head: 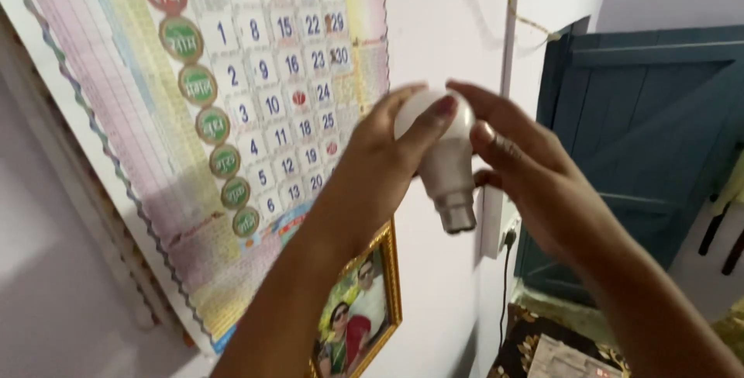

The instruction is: Replacing a light bulb in a wall-mounted socket.

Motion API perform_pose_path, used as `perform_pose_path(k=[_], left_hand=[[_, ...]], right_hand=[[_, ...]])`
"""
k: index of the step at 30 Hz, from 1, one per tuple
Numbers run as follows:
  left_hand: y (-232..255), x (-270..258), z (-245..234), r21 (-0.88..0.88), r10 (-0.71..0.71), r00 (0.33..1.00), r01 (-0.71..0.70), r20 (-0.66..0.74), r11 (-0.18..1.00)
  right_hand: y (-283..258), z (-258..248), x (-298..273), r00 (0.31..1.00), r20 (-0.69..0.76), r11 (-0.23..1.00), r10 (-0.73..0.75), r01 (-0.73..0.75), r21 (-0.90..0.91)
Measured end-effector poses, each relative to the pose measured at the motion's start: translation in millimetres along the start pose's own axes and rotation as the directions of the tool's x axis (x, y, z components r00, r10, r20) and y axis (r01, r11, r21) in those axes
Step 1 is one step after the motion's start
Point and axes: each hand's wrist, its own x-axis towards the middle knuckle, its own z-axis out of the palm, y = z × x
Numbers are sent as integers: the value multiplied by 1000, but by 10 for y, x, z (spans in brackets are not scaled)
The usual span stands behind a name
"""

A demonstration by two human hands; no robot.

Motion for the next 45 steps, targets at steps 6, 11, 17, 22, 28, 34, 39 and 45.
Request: perform_pose_path(k=[6, 11, 17, 22, 28, 34, 39, 45], left_hand=[[35, -91, -144, 89, 214, 977, -214, 18, 973], [129, -286, -268, 85, 175, 984, -178, 41, 980], [110, -465, -355, 90, 151, 984, -160, 99, 983], [102, -538, -362, 44, 164, 980, -170, 117, 985], [50, -550, -353, 2, 170, 976, -172, 136, 985], [25, -591, -402, 29, 275, 954, -280, 123, 960], [-48, -595, -439, -27, 297, 946, -296, 131, 955], [-98, -599, -561, -96, 366, 914, -354, 173, 930]], right_hand=[[-252, 94, 155, 997, 54, 984, -57, 66, -165], [-306, 58, 258, 955, 280, 995, -99, 98, 18], [-344, 114, 325, 910, 408, 976, -73, 151, -160], [-356, 124, 346, 854, 515, 989, -77, 130, -67], [-268, 160, 293, 869, 491, 997, -67, 43, 60], [-412, 306, 305, 882, 467, 998, -59, 62, 9], [-257, 374, 321, 911, 412, 998, -24, -2, 62], [-35, 296, 359, 937, 343, 985, -64, 5, 171]])
